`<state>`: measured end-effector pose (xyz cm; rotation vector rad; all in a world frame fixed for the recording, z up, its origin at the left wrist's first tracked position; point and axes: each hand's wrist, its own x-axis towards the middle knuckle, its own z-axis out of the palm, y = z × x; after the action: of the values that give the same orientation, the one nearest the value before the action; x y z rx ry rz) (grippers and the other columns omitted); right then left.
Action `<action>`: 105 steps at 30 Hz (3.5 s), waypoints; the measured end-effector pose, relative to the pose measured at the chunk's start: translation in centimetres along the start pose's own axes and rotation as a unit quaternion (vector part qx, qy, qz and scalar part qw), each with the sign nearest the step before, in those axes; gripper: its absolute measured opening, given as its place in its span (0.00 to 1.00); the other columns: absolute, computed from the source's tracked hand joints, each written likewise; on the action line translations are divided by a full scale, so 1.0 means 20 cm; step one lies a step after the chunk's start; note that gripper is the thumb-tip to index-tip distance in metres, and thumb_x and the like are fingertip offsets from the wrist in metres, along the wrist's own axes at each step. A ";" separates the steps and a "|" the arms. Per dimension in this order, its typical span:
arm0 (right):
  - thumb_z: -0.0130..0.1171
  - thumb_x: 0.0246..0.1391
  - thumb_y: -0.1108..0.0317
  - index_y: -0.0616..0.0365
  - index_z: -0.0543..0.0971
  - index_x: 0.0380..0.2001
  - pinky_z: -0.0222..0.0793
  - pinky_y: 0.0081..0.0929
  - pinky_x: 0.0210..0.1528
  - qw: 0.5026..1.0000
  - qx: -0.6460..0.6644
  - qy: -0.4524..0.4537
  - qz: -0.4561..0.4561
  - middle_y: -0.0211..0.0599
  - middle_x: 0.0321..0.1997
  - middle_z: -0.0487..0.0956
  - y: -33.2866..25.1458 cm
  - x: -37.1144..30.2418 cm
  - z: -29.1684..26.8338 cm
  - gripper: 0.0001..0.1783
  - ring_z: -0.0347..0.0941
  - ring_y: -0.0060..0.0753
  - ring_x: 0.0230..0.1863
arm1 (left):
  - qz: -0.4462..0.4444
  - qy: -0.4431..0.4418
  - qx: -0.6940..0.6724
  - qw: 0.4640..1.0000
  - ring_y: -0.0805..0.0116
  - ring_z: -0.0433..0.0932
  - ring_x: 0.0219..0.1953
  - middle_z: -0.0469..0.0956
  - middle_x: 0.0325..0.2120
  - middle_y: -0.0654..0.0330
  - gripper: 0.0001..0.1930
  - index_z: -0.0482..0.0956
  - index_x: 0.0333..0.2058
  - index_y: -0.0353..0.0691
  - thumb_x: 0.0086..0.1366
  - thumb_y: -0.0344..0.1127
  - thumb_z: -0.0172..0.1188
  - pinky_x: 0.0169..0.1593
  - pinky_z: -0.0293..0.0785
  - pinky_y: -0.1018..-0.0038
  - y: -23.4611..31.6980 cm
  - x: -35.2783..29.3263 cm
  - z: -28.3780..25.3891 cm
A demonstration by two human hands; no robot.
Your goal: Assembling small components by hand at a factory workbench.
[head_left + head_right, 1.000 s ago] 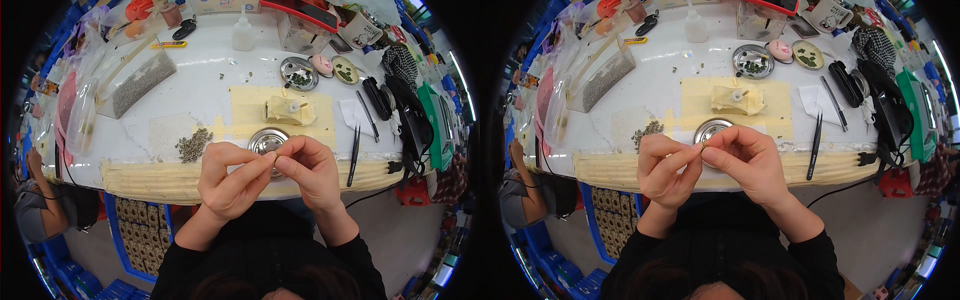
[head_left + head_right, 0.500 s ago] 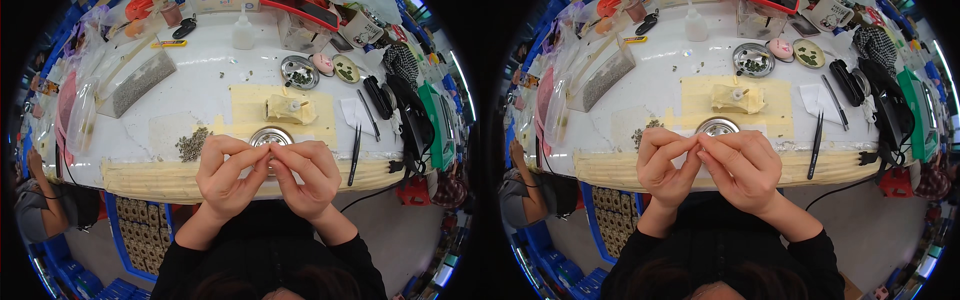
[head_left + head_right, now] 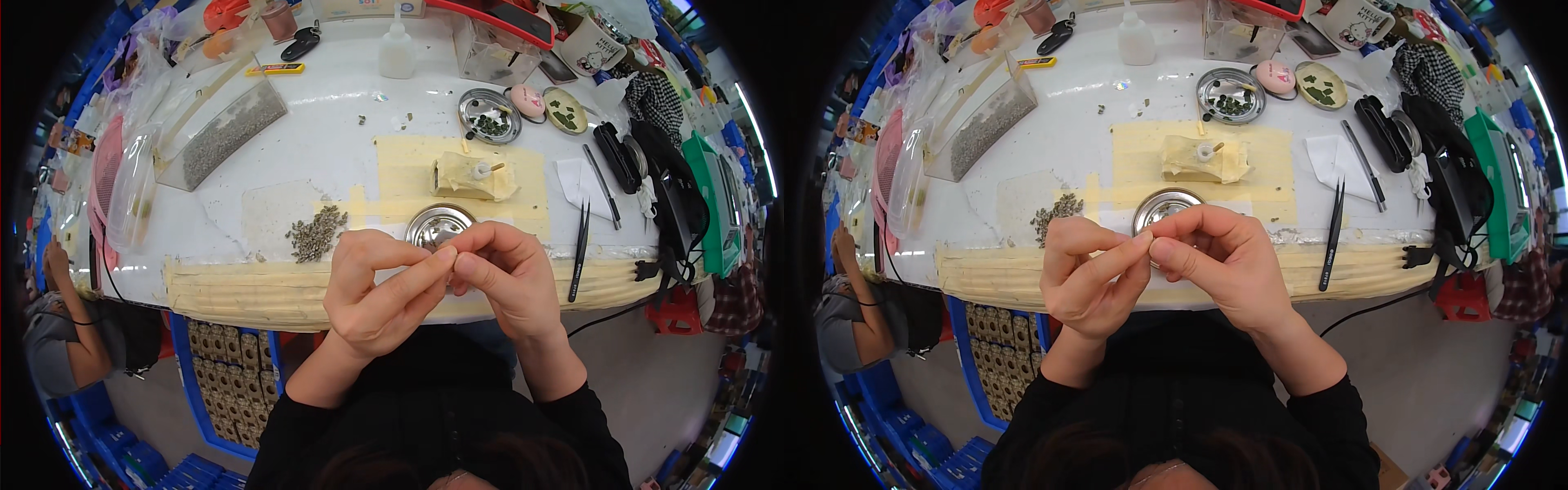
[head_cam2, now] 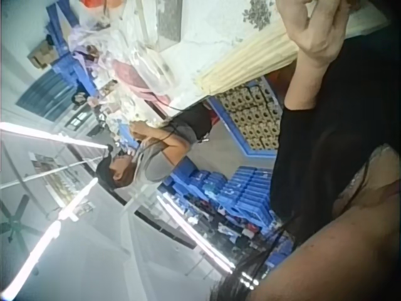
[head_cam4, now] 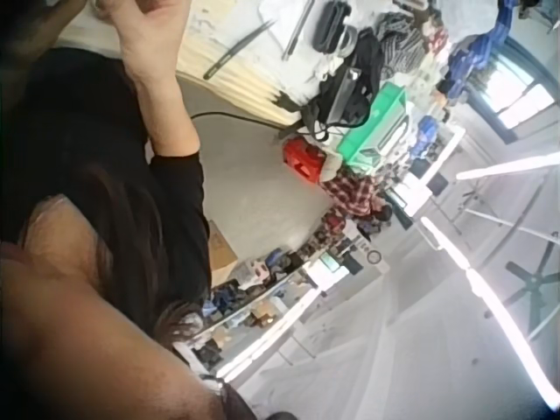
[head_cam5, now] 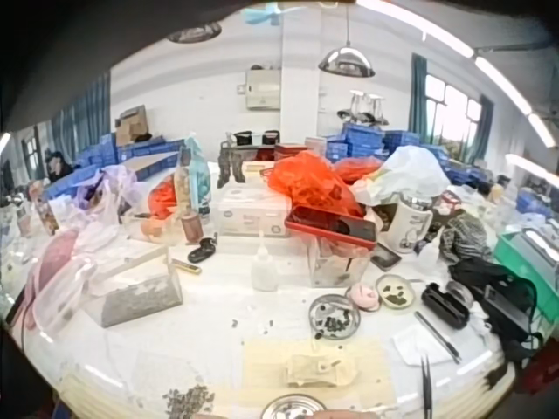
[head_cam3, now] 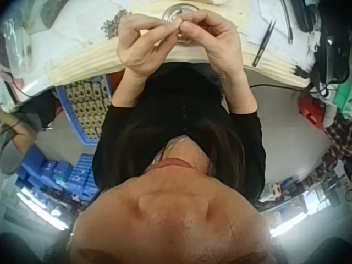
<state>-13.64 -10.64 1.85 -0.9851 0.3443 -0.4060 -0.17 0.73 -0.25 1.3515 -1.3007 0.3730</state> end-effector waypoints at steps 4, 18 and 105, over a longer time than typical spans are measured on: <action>0.65 0.58 0.76 0.65 0.80 0.41 0.75 0.18 0.40 0.997 -0.036 0.039 -0.064 0.32 0.37 0.82 0.03 0.00 0.03 0.09 0.77 0.18 0.37 | -0.007 -0.001 0.006 1.000 0.69 0.74 0.29 0.77 0.30 0.66 0.21 0.87 0.38 0.40 0.40 0.21 0.73 0.33 0.66 0.74 0.00 0.00 0.01; 0.70 0.46 0.80 0.60 0.85 0.43 0.73 0.23 0.29 0.707 -0.538 0.094 -0.450 0.35 0.34 0.81 0.08 0.03 0.06 0.18 0.77 0.29 0.31 | -0.078 0.008 -0.003 0.997 0.67 0.73 0.30 0.77 0.29 0.62 0.15 0.86 0.35 0.37 0.46 0.20 0.73 0.32 0.67 0.73 -0.01 0.01 0.02; 0.64 0.59 0.74 0.67 0.81 0.44 0.79 0.21 0.43 1.000 -0.018 0.016 -0.004 0.37 0.40 0.84 0.01 -0.01 0.01 0.11 0.81 0.23 0.39 | 0.001 -0.001 -0.017 1.000 0.69 0.75 0.29 0.79 0.31 0.65 0.22 0.87 0.39 0.39 0.41 0.21 0.74 0.33 0.66 0.74 0.00 0.00 -0.01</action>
<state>-13.64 -10.25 1.84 -1.0171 0.3777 -0.4249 0.00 0.82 -0.21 1.3230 -1.3039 0.3492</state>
